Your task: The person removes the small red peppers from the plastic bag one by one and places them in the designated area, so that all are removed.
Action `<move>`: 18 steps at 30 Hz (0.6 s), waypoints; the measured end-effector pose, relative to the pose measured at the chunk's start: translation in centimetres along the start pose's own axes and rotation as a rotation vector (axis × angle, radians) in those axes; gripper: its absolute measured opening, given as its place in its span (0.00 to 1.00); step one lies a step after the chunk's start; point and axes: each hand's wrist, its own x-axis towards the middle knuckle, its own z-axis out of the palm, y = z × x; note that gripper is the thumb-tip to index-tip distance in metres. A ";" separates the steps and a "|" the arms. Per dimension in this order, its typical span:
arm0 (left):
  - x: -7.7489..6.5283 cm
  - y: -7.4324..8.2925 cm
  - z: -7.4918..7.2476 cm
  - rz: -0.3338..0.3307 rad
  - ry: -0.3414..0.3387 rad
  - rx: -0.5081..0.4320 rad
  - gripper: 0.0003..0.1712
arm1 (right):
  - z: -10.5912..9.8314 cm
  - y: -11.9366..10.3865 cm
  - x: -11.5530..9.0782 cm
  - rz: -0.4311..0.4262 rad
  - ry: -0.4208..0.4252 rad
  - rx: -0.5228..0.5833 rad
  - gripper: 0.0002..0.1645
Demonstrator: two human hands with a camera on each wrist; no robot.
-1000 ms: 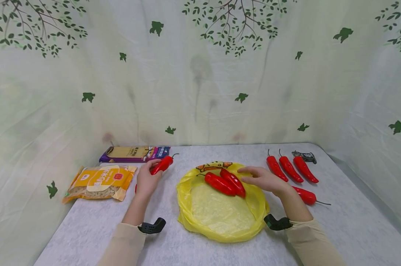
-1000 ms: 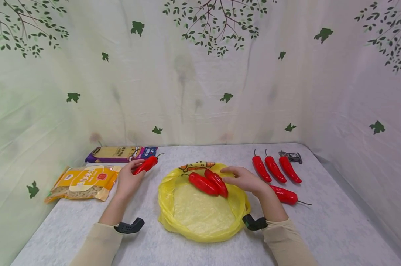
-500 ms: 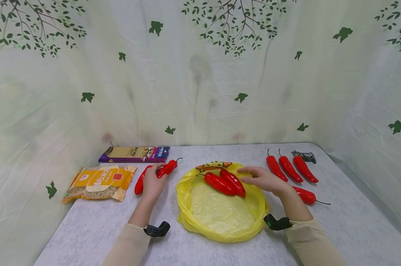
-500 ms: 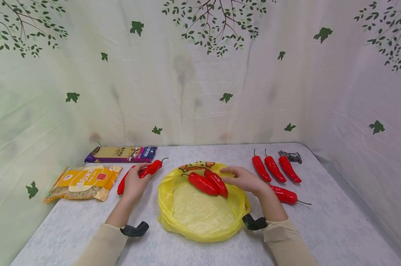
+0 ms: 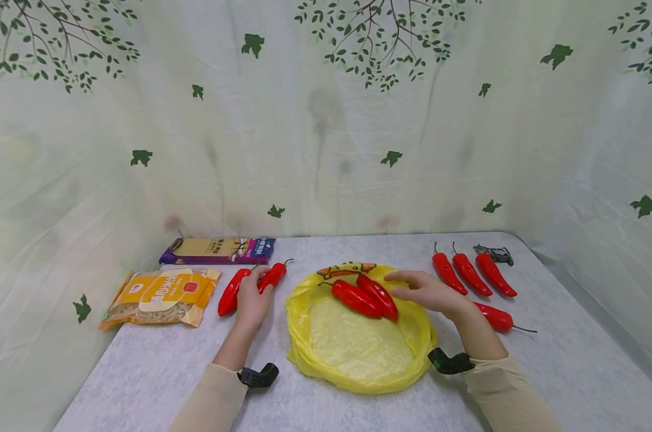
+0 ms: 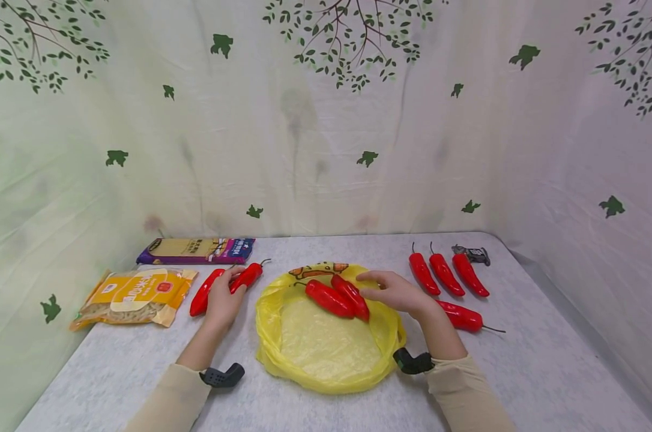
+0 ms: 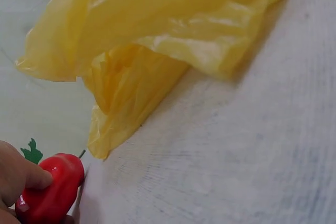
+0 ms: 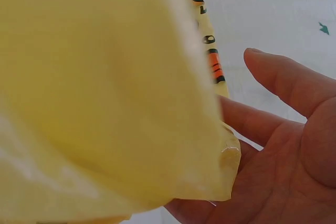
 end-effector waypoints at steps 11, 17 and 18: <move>0.1 -0.1 0.1 -0.027 0.006 -0.009 0.29 | 0.1 -0.1 0.1 -0.007 -0.002 -0.004 0.29; 0.0 -0.2 0.2 0.009 0.017 0.007 0.27 | 0.1 0.0 0.0 -0.014 -0.005 -0.002 0.28; -0.1 -0.1 0.2 0.016 0.022 0.010 0.27 | 0.1 -0.1 0.0 -0.015 -0.005 -0.004 0.28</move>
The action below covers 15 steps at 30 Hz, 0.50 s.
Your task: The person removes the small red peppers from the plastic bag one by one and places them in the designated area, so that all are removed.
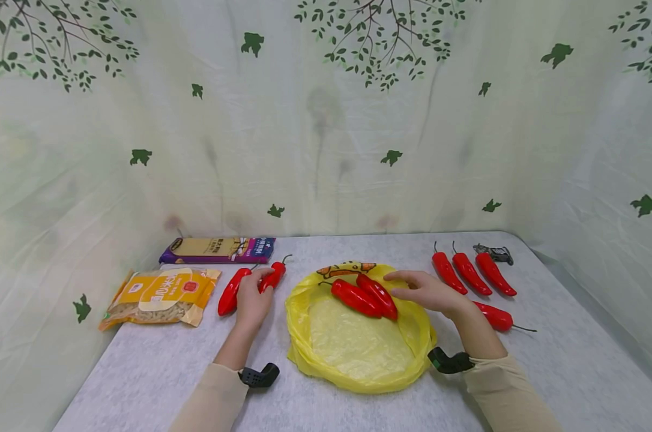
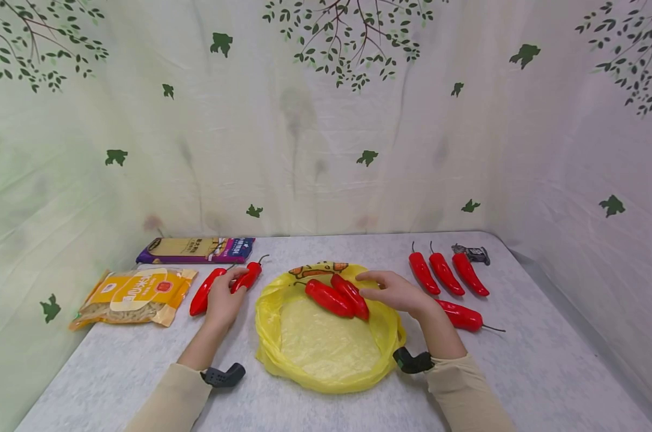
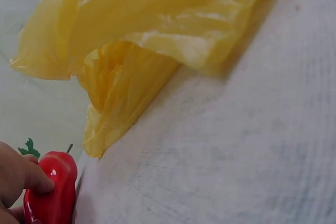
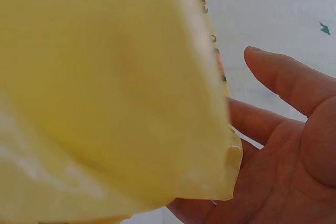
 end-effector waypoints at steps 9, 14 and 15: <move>-0.1 0.1 0.0 -0.047 0.042 0.003 0.26 | 0.0 0.0 -0.1 -0.003 -0.002 -0.009 0.29; 0.0 0.1 0.1 -0.048 0.066 0.003 0.25 | 0.0 0.0 0.0 -0.007 -0.002 -0.009 0.29; 0.0 0.1 0.1 -0.043 0.071 0.005 0.25 | 0.0 0.0 0.0 -0.007 -0.001 -0.009 0.29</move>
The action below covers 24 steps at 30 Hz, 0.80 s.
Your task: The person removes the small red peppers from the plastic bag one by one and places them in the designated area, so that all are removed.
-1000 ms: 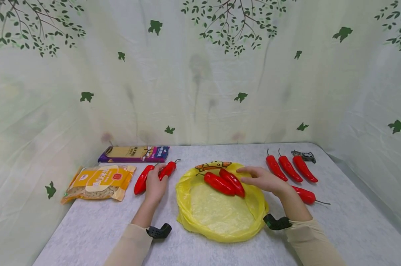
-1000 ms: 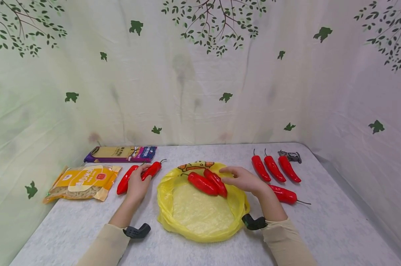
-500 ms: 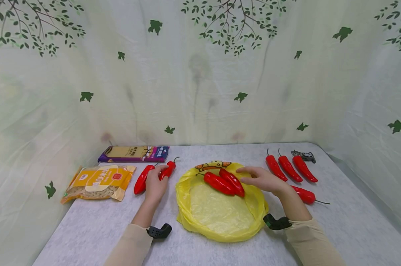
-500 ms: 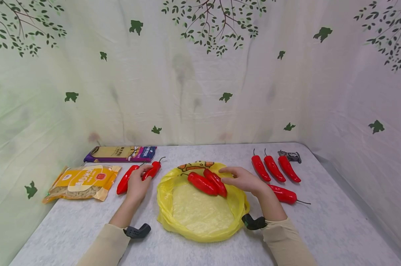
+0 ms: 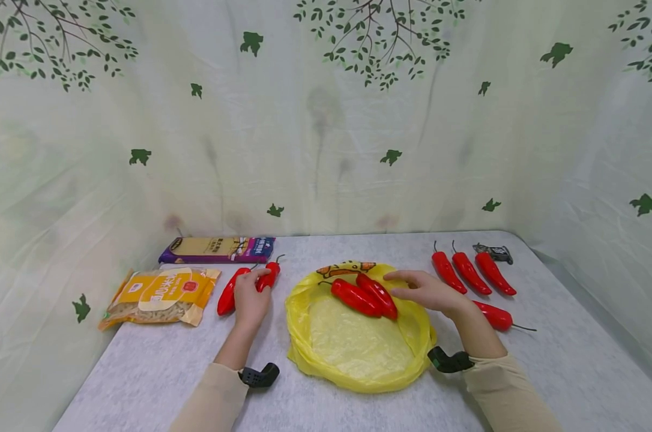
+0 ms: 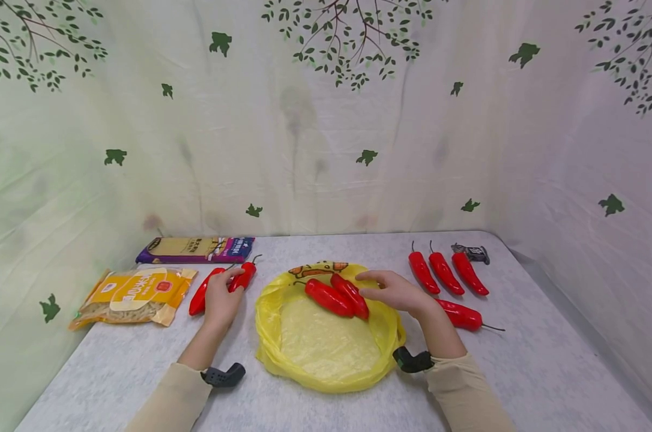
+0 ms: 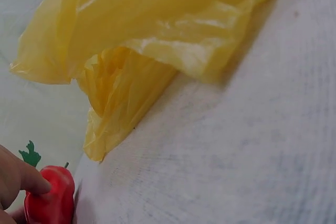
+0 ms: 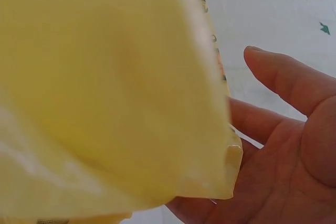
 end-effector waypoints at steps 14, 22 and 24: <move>-0.3 0.4 -0.3 0.057 0.045 -0.018 0.24 | 0.0 0.1 0.1 0.000 -0.004 -0.006 0.29; -0.4 0.2 -0.3 0.116 -0.073 0.050 0.23 | 0.0 0.1 0.1 -0.001 -0.002 -0.005 0.29; -0.3 0.0 -0.2 0.130 -0.087 0.060 0.22 | 0.0 0.1 0.1 -0.001 -0.004 -0.001 0.29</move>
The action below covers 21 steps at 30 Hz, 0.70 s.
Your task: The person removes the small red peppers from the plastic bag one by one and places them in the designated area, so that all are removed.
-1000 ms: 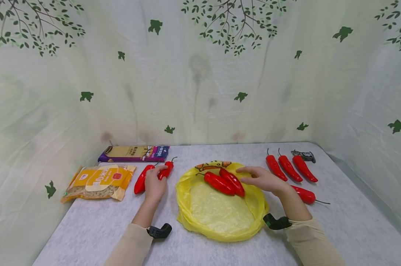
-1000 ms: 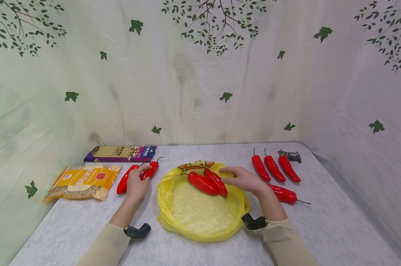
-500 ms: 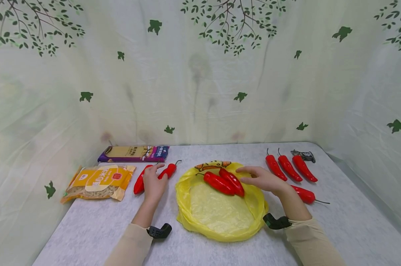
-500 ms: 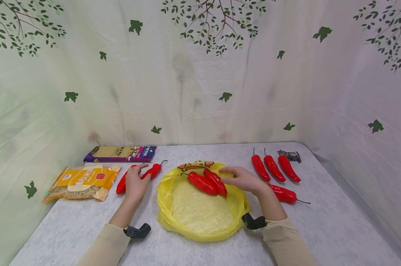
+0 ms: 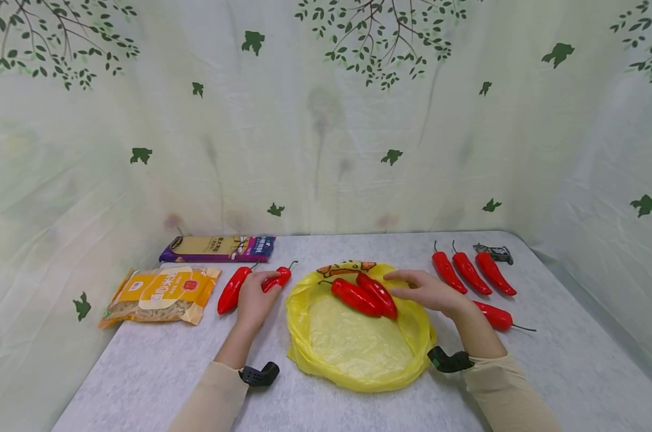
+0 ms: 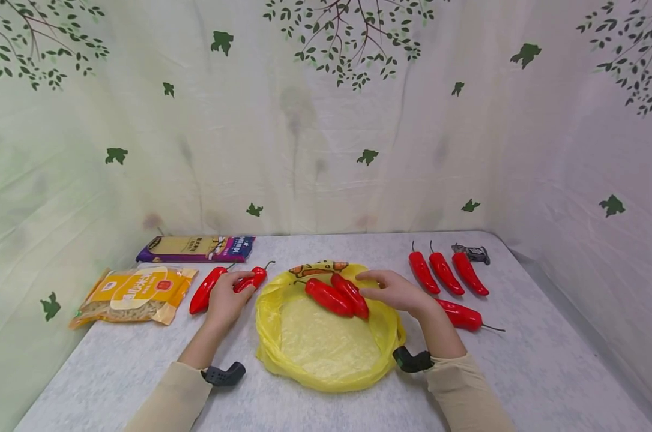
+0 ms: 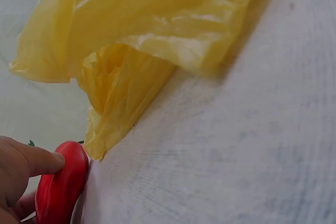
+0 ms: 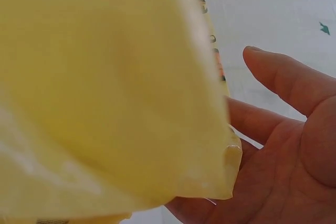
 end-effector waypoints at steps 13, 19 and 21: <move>0.2 0.2 0.1 -0.129 0.042 0.017 0.28 | 0.0 0.0 -0.2 0.000 0.000 0.009 0.28; 0.3 0.2 0.1 -0.115 0.093 0.004 0.29 | 0.0 -0.1 -0.1 -0.003 -0.001 0.010 0.28; 0.3 0.3 0.0 -0.086 0.122 -0.006 0.28 | 0.0 -0.1 0.0 -0.001 0.001 0.009 0.28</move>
